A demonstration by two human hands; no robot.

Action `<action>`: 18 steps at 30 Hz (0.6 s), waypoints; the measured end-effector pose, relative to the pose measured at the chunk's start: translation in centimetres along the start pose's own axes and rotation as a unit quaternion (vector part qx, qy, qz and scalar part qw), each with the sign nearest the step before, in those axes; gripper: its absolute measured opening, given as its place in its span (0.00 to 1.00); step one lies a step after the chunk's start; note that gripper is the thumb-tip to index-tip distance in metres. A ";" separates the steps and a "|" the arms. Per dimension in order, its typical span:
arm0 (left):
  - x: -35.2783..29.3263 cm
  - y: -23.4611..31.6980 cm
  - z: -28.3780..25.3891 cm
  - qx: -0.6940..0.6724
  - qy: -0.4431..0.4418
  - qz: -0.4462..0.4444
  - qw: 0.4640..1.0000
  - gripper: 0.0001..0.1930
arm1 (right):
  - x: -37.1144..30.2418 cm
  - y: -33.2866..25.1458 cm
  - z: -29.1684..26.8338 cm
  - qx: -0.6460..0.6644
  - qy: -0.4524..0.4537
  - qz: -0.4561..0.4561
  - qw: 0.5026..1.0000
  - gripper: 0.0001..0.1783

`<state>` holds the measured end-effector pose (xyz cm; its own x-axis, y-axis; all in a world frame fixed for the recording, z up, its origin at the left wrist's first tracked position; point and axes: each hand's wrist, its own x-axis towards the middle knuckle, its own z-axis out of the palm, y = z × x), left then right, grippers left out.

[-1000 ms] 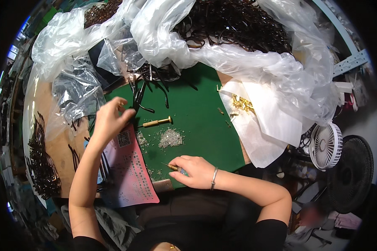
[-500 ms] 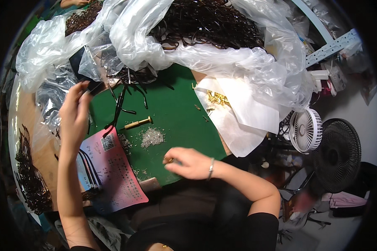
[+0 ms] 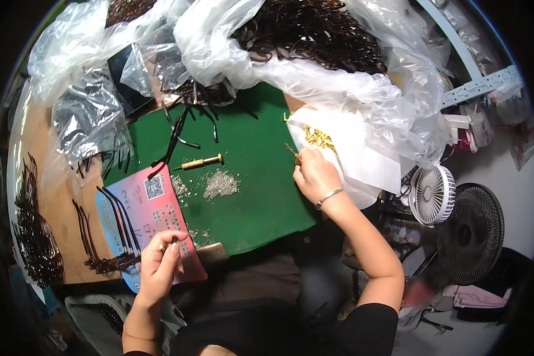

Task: The person assembles eyeglasses by inserting small metal pins into the temples and frame using a brass tool. They repeatedly pick up frames, insert pins, and place the assembled glasses on a pink card on the table.

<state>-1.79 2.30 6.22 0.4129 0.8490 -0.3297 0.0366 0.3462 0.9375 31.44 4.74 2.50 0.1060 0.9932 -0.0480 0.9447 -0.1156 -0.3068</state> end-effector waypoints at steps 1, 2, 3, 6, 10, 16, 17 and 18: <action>0.1 -0.1 0.1 -0.022 0.001 -0.030 0.999 0.10 | -0.6 -0.3 -0.5 0.029 0.010 -0.027 0.999 0.08; 0.0 0.1 -0.1 -0.056 -0.018 -0.068 0.996 0.11 | -1.2 -1.7 -1.5 0.122 -0.017 -0.013 0.992 0.08; 0.1 -0.2 -0.1 -0.041 -0.021 -0.061 0.997 0.11 | -1.8 -3.2 -2.6 0.214 -0.044 0.004 0.976 0.08; 0.1 -1.2 0.7 0.034 -0.045 -0.046 0.997 0.12 | -2.9 -7.9 -3.7 0.351 -0.208 -0.090 0.909 0.09; -0.3 -2.0 2.4 0.175 -0.034 0.089 0.980 0.12 | -2.4 -10.8 -1.6 0.454 -0.426 -0.028 0.782 0.10; -0.4 -2.4 2.9 0.138 -0.017 0.119 0.983 0.12 | -1.7 -11.6 -0.4 0.531 -0.479 0.060 0.697 0.14; -0.4 -2.5 2.8 0.133 -0.014 0.119 0.984 0.12 | -1.5 -11.8 -0.6 0.530 -0.480 0.065 0.696 0.13; -0.5 -2.5 2.7 0.128 -0.012 0.120 0.984 0.12 | -1.4 -11.9 -0.8 0.530 -0.481 0.071 0.695 0.13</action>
<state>0.36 -0.03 4.32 0.4591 0.8833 -0.0953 0.1615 0.0226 0.9866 20.25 4.78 6.95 -0.5631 0.5617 -0.6061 0.1336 -0.6619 -0.7376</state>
